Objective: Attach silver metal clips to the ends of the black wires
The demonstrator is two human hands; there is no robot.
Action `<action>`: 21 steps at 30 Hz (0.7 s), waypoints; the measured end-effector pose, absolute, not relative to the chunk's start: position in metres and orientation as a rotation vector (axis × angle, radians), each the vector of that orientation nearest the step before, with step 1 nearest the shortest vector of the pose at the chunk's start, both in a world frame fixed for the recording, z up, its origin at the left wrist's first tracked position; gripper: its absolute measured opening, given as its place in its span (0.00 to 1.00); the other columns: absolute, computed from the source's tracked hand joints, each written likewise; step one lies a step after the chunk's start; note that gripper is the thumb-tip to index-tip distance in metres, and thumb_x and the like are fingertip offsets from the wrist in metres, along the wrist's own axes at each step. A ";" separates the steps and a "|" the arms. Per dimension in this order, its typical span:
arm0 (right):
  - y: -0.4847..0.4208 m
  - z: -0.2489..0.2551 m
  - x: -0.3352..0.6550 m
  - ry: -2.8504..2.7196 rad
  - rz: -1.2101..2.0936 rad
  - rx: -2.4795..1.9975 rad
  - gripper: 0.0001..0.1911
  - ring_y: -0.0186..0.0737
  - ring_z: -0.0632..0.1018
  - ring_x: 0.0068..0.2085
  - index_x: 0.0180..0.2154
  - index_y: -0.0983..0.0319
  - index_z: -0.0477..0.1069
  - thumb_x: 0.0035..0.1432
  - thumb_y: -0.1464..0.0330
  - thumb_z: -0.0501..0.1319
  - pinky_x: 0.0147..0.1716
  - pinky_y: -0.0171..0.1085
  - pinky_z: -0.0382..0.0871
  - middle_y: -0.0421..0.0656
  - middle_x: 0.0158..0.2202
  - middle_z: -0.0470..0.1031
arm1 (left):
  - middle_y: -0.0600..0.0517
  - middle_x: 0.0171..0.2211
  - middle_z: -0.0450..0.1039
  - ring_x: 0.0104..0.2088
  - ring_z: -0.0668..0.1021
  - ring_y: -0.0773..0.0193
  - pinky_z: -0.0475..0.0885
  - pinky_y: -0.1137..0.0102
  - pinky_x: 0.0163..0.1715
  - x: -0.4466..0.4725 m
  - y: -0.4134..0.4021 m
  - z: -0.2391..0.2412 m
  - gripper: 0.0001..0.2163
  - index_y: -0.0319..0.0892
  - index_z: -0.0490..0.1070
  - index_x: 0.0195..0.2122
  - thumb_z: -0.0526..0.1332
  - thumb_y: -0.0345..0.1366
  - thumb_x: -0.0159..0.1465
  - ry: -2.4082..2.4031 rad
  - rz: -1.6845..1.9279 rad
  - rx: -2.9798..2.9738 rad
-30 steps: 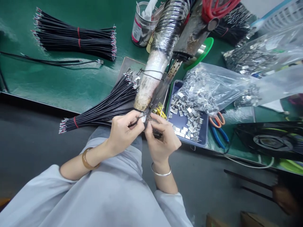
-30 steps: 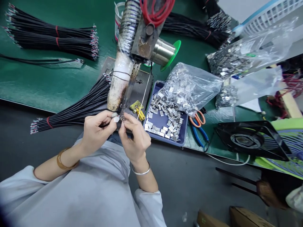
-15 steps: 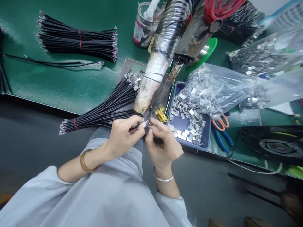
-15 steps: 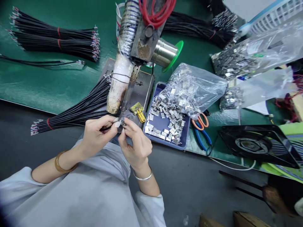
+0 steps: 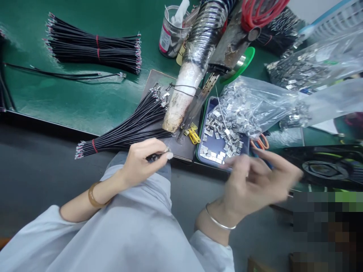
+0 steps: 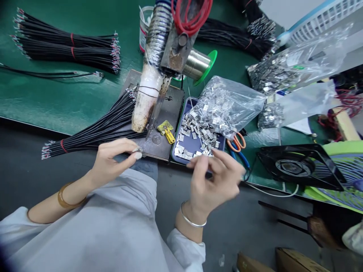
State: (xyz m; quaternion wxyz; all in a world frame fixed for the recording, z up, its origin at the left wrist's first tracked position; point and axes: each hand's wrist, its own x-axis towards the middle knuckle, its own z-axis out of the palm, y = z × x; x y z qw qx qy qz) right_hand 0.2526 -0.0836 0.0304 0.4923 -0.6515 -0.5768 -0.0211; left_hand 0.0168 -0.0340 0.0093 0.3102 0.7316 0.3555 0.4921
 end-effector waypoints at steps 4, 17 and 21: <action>-0.048 0.024 0.275 -1.540 -0.129 -1.776 0.08 0.38 0.77 0.24 0.32 0.58 0.69 0.61 0.65 0.66 0.27 0.37 0.69 0.37 0.24 0.75 | 0.46 0.36 0.81 0.38 0.79 0.58 0.75 0.62 0.44 0.020 -0.014 0.006 0.08 0.40 0.78 0.34 0.61 0.30 0.71 1.151 1.280 2.346; -0.016 0.023 0.289 -1.918 -0.296 -2.077 0.09 0.41 0.70 0.29 0.27 0.56 0.59 0.55 0.73 0.58 0.29 0.39 0.55 0.42 0.27 0.70 | 0.49 0.29 0.78 0.31 0.74 0.62 0.72 0.68 0.37 0.022 -0.020 0.007 0.09 0.39 0.74 0.34 0.58 0.25 0.71 0.938 1.425 2.427; -0.031 0.030 0.285 -1.684 -0.405 -1.854 0.07 0.40 0.74 0.28 0.28 0.56 0.62 0.57 0.71 0.58 0.28 0.38 0.65 0.42 0.29 0.74 | 0.54 0.25 0.76 0.24 0.72 0.68 0.70 0.74 0.29 0.024 -0.027 0.009 0.07 0.40 0.74 0.34 0.59 0.26 0.68 0.882 1.383 2.267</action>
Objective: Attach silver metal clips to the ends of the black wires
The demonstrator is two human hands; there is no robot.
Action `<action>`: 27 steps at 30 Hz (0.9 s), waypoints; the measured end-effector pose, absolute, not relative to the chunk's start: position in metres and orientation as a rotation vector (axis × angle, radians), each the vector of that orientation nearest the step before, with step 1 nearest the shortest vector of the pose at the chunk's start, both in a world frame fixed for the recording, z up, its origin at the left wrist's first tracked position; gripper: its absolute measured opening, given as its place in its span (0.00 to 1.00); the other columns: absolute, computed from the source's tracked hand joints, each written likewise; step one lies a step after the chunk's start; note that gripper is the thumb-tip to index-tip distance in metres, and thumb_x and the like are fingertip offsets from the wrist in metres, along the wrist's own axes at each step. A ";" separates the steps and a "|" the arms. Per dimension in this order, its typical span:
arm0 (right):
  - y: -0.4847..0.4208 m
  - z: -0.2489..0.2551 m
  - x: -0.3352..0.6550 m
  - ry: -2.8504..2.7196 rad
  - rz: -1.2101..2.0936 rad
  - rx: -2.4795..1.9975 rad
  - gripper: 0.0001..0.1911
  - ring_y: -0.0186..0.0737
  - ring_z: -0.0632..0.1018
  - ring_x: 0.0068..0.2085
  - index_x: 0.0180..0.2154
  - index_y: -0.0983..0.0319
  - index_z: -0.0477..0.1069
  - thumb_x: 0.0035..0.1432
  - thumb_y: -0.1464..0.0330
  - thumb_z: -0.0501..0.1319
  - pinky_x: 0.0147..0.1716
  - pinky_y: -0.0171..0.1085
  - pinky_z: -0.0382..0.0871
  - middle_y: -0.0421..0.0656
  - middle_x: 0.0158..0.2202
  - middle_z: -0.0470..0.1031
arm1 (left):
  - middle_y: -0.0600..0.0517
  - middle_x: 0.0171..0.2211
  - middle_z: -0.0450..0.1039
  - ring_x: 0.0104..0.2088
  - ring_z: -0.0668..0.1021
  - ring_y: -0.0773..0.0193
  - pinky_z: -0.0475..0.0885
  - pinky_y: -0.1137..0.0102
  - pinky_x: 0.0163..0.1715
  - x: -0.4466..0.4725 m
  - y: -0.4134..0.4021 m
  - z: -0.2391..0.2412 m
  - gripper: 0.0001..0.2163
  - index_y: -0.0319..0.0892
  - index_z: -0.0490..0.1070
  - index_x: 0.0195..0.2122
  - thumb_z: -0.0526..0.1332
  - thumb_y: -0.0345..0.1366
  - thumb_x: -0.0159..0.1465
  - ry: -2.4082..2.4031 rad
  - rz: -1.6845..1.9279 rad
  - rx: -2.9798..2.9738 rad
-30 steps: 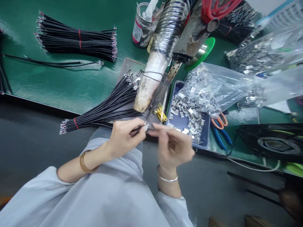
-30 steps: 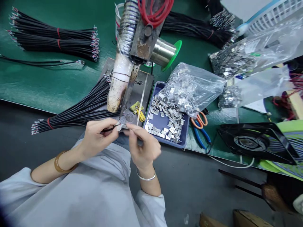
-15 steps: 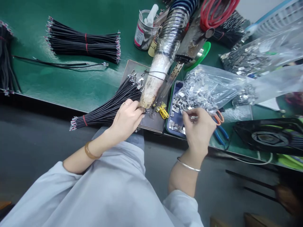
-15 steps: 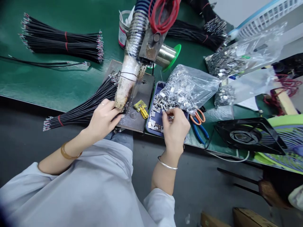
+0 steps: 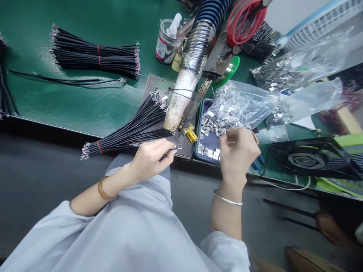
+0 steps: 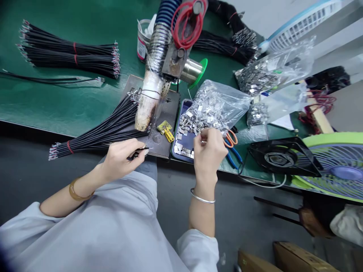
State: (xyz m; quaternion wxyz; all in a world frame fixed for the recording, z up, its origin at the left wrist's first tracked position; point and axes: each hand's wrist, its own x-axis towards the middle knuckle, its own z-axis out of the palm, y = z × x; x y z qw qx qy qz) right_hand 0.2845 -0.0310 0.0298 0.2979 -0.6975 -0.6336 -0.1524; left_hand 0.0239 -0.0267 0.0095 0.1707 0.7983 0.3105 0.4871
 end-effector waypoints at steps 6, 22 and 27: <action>-0.060 0.035 0.240 -1.281 -0.058 -1.522 0.08 0.37 0.80 0.24 0.29 0.58 0.70 0.59 0.68 0.67 0.24 0.35 0.74 0.39 0.30 0.80 | 0.54 0.22 0.75 0.20 0.69 0.74 0.61 0.79 0.19 0.026 -0.024 0.017 0.07 0.37 0.77 0.30 0.62 0.30 0.63 0.925 1.102 1.731; -0.066 0.010 0.181 -1.444 0.461 -1.277 0.07 0.36 0.86 0.39 0.35 0.58 0.78 0.63 0.75 0.65 0.35 0.33 0.83 0.41 0.39 0.84 | 0.52 0.23 0.76 0.23 0.73 0.71 0.66 0.79 0.23 0.026 -0.021 0.028 0.07 0.36 0.78 0.28 0.63 0.31 0.61 0.895 0.923 1.479; -0.070 0.004 0.175 -1.569 0.105 -1.300 0.07 0.38 0.86 0.42 0.38 0.57 0.77 0.63 0.76 0.66 0.43 0.37 0.83 0.41 0.41 0.85 | 0.55 0.19 0.71 0.20 0.71 0.72 0.66 0.78 0.22 0.025 -0.020 0.024 0.09 0.37 0.74 0.28 0.61 0.34 0.63 0.868 0.867 1.367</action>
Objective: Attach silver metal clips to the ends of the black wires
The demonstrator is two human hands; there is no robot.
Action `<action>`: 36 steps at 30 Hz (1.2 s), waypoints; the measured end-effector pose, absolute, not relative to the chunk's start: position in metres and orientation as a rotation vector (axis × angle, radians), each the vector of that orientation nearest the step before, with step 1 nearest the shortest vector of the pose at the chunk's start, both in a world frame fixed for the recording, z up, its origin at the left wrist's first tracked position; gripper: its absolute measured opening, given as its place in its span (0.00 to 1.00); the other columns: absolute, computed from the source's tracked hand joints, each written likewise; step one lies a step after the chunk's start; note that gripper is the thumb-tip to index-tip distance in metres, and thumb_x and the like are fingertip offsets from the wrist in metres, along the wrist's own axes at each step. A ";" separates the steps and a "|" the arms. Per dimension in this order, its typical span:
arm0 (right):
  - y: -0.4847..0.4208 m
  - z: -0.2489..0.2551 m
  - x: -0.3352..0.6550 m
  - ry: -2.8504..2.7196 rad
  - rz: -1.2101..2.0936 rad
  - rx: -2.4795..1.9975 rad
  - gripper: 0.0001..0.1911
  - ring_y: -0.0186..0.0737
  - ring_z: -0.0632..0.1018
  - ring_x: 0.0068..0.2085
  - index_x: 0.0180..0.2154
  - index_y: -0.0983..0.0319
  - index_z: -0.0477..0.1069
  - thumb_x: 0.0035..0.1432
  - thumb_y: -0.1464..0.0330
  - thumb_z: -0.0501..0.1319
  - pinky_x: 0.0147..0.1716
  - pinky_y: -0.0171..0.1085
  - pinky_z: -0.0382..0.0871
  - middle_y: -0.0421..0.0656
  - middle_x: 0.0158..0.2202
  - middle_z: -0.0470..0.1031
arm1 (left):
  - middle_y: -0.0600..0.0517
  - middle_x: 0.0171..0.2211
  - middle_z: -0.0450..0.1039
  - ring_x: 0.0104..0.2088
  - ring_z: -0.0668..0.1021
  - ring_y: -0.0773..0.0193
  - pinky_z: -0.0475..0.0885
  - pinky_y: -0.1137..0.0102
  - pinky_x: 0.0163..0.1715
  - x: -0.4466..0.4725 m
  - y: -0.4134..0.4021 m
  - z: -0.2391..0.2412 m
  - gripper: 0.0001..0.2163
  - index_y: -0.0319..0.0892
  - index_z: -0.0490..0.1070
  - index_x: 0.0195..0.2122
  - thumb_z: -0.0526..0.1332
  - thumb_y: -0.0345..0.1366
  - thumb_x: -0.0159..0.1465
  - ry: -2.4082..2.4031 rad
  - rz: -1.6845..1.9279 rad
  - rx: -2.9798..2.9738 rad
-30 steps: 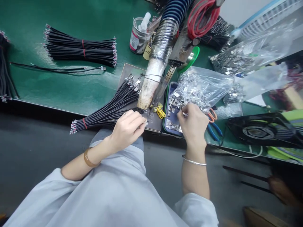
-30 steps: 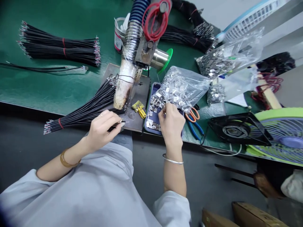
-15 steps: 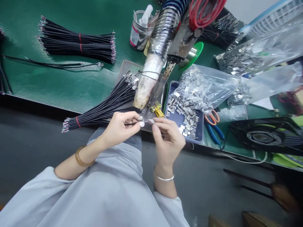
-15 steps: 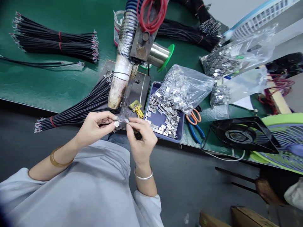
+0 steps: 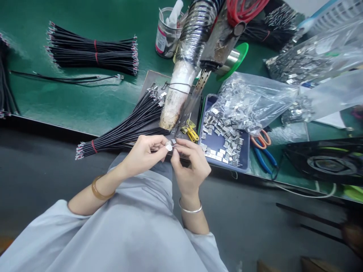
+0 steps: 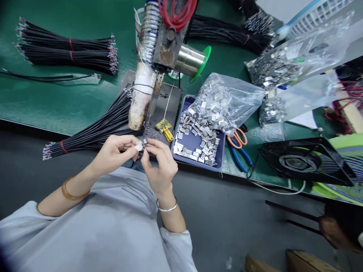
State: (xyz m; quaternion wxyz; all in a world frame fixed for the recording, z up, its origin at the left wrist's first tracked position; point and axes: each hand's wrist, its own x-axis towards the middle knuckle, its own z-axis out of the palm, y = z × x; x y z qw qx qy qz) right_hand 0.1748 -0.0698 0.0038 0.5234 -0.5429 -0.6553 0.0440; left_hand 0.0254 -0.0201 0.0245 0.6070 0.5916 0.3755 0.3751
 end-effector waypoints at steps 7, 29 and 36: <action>-0.074 -0.001 0.176 -1.461 0.027 -1.250 0.09 0.39 0.86 0.42 0.43 0.56 0.78 0.65 0.75 0.65 0.43 0.39 0.83 0.40 0.41 0.85 | 0.54 0.20 0.73 0.21 0.72 0.72 0.68 0.77 0.25 0.024 -0.019 0.026 0.06 0.36 0.75 0.29 0.64 0.34 0.60 0.883 0.869 1.295; -0.072 0.001 0.182 -1.573 0.031 -1.220 0.07 0.40 0.87 0.42 0.39 0.57 0.73 0.64 0.75 0.65 0.41 0.38 0.84 0.43 0.42 0.86 | 0.52 0.24 0.77 0.25 0.74 0.69 0.72 0.75 0.28 0.030 -0.012 0.032 0.06 0.38 0.78 0.24 0.68 0.35 0.55 0.888 0.926 1.160; -0.067 0.002 0.185 -1.746 -0.254 -1.171 0.10 0.39 0.88 0.38 0.38 0.56 0.70 0.63 0.77 0.65 0.36 0.35 0.84 0.43 0.41 0.87 | 0.52 0.22 0.75 0.25 0.74 0.68 0.70 0.75 0.26 0.033 -0.014 0.025 0.07 0.38 0.79 0.24 0.67 0.35 0.56 0.981 0.986 1.194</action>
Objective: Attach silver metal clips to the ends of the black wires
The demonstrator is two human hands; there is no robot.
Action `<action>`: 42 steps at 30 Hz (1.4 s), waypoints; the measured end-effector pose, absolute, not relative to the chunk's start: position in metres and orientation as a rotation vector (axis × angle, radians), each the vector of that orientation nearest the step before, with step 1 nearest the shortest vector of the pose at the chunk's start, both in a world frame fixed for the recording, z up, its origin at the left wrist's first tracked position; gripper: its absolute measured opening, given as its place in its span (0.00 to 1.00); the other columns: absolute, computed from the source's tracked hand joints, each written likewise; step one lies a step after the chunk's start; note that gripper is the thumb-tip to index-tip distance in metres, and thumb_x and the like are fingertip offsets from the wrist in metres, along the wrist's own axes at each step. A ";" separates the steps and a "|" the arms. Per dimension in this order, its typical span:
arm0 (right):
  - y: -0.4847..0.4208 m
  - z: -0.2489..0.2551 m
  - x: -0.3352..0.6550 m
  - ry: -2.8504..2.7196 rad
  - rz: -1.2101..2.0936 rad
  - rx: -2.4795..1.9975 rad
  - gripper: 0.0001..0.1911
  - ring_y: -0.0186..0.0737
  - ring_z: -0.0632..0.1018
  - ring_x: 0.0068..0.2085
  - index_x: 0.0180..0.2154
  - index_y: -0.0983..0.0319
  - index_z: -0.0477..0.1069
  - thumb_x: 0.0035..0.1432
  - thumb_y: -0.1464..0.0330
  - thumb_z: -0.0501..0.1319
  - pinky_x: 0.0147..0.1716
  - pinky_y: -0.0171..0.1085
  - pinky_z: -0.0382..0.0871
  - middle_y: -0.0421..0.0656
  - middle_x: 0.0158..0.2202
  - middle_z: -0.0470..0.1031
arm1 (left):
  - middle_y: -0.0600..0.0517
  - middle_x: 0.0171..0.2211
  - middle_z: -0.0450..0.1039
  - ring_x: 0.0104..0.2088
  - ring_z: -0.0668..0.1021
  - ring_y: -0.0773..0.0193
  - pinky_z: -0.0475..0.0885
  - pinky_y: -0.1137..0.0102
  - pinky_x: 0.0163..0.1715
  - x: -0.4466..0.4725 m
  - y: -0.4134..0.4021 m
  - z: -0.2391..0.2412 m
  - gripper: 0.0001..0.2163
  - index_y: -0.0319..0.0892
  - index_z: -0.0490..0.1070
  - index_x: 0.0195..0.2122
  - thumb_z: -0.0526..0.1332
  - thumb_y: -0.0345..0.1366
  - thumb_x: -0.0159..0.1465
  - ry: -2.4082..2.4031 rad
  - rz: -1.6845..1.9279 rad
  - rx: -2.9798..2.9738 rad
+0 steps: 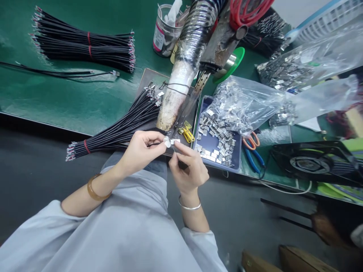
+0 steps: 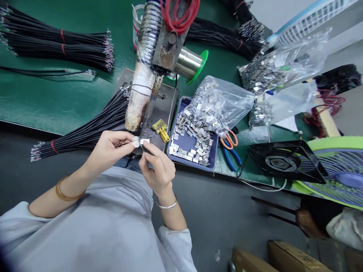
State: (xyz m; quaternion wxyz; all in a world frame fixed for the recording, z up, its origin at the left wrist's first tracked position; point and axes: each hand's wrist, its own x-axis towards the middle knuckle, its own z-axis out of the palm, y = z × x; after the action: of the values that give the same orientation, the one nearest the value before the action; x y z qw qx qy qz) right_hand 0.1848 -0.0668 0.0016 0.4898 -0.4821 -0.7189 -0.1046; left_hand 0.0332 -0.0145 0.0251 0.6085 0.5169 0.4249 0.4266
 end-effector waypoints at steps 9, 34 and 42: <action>-0.057 0.004 0.186 -1.743 -0.269 -1.109 0.12 0.40 0.88 0.40 0.41 0.55 0.72 0.62 0.78 0.66 0.39 0.36 0.85 0.42 0.42 0.87 | 0.54 0.19 0.70 0.22 0.68 0.71 0.63 0.76 0.21 0.038 -0.014 0.028 0.07 0.38 0.80 0.25 0.66 0.36 0.54 1.044 1.027 1.168; -0.059 0.016 0.181 -1.660 -0.067 -1.259 0.10 0.42 0.88 0.43 0.38 0.56 0.74 0.61 0.77 0.69 0.41 0.40 0.85 0.43 0.43 0.87 | 0.58 0.18 0.61 0.19 0.57 0.75 0.54 0.77 0.18 0.041 -0.019 0.036 0.06 0.38 0.77 0.25 0.62 0.32 0.55 1.056 1.110 1.236; -0.061 0.016 0.184 -1.705 -0.045 -1.262 0.10 0.39 0.88 0.41 0.37 0.56 0.70 0.62 0.76 0.66 0.39 0.37 0.83 0.42 0.43 0.86 | 0.59 0.16 0.57 0.19 0.56 0.75 0.51 0.77 0.18 0.040 -0.018 0.037 0.06 0.37 0.73 0.22 0.62 0.33 0.53 1.075 1.031 1.218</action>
State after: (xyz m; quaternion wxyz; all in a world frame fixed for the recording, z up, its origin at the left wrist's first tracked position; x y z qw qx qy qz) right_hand 0.1835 -0.0615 0.0160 0.4883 -0.5191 -0.7012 -0.0184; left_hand 0.0404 -0.0176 0.0365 0.5718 0.5194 0.4583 0.4396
